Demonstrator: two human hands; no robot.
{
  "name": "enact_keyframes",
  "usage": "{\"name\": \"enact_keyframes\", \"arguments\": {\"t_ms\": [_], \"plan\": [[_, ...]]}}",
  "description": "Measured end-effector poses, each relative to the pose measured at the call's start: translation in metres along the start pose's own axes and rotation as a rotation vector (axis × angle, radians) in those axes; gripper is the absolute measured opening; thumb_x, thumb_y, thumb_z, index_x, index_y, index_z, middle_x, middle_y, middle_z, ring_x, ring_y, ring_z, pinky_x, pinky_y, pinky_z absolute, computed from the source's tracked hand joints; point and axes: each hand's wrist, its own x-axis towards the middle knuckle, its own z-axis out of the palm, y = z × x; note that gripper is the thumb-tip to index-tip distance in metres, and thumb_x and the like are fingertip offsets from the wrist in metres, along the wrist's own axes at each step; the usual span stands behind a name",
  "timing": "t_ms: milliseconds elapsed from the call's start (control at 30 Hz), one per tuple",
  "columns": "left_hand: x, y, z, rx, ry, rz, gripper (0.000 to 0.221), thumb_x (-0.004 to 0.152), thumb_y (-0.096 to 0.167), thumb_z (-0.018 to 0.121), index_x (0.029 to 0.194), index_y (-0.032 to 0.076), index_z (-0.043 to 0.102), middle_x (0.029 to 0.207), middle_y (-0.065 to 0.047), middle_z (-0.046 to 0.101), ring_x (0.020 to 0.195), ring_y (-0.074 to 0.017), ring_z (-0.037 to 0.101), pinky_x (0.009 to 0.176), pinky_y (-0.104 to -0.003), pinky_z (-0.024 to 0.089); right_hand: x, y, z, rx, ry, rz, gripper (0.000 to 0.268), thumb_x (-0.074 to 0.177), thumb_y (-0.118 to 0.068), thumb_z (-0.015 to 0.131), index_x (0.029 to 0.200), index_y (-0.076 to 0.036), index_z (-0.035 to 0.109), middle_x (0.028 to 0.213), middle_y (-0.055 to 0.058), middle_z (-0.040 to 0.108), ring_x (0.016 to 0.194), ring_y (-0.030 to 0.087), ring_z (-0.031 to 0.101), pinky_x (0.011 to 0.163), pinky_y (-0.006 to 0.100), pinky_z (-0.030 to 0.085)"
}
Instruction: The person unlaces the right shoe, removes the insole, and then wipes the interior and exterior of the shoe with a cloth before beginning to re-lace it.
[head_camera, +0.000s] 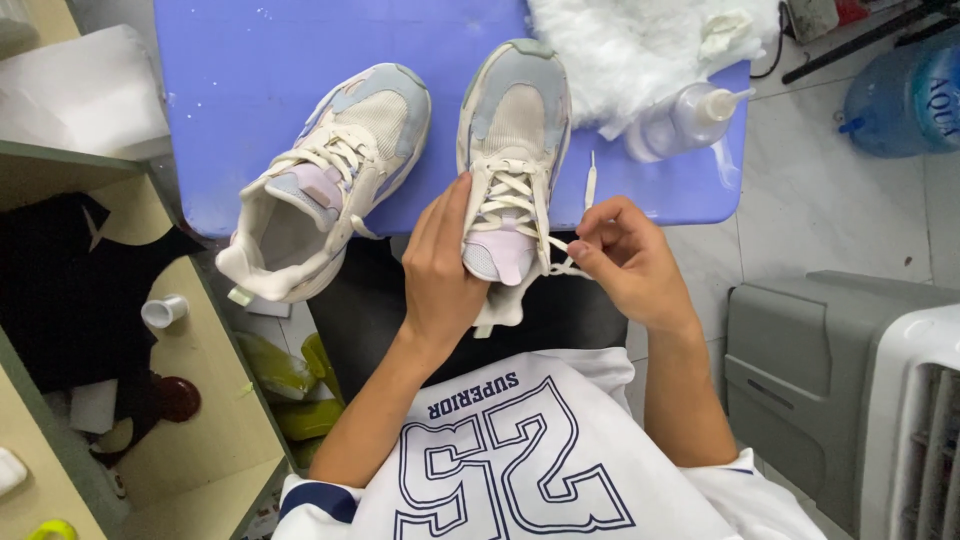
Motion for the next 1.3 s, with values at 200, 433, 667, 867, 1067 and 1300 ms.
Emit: {"name": "enact_keyframes", "arguments": {"t_ms": [200,433,667,867,1067,1300], "plan": [[-0.011,-0.019,0.010,-0.026,0.114,0.053,0.042,0.092,0.012,0.085,0.125,-0.001,0.064,0.127,-0.020,0.073,0.112,-0.0393,0.076,0.100,-0.049,0.061,0.012,-0.071,0.041,-0.577,0.167,-0.428,0.004,0.102,-0.009,0.078,0.105,-0.007,0.078,0.100,0.012,0.063,0.096,0.034,0.065,0.090,0.043,0.054],[-0.012,-0.020,0.014,0.025,0.149,0.063,0.038,0.097,0.022,0.084,0.099,0.011,0.048,0.125,-0.013,0.075,0.106,-0.0321,0.077,0.094,-0.042,0.062,0.034,-0.087,0.074,-0.760,0.151,-0.594,0.017,0.092,-0.001,0.086,0.105,-0.008,0.079,0.104,0.012,0.064,0.097,0.033,0.069,0.082,0.040,0.059],[-0.012,-0.022,0.014,0.002,0.144,0.063,0.040,0.097,0.021,0.084,0.098,0.012,0.044,0.124,-0.015,0.073,0.106,-0.0356,0.076,0.093,-0.044,0.061,0.036,-0.092,0.078,-0.990,0.083,-0.626,0.012,0.095,-0.004,0.084,0.105,-0.010,0.080,0.105,0.011,0.060,0.101,0.034,0.066,0.080,0.041,0.058],[-0.007,-0.018,0.011,-0.028,0.142,0.058,0.039,0.095,0.015,0.082,0.097,0.012,0.043,0.124,-0.015,0.073,0.106,-0.0364,0.076,0.094,-0.045,0.060,0.046,-0.084,0.067,-0.978,0.016,-0.670,0.017,0.090,-0.008,0.088,0.102,-0.018,0.080,0.103,0.006,0.053,0.099,0.031,0.058,0.083,0.042,0.054],[-0.003,-0.011,0.008,-0.066,0.137,0.006,0.040,0.094,0.014,0.082,0.097,0.012,0.042,0.122,-0.015,0.074,0.103,-0.0355,0.077,0.090,-0.043,0.061,0.047,-0.082,0.060,-1.025,-0.034,-0.714,0.025,0.090,-0.002,0.085,0.108,-0.020,0.083,0.104,0.005,0.053,0.100,0.030,0.059,0.084,0.043,0.055],[0.007,-0.015,0.000,-0.107,0.117,-0.024,0.038,0.093,0.012,0.080,0.099,0.012,0.043,0.120,-0.016,0.074,0.100,-0.0352,0.078,0.086,-0.044,0.062,0.020,-0.072,0.042,-0.572,0.025,-0.330,0.031,0.103,-0.003,0.075,0.134,-0.001,0.070,0.112,0.017,0.067,0.106,0.038,0.075,0.091,0.046,0.064]]}}
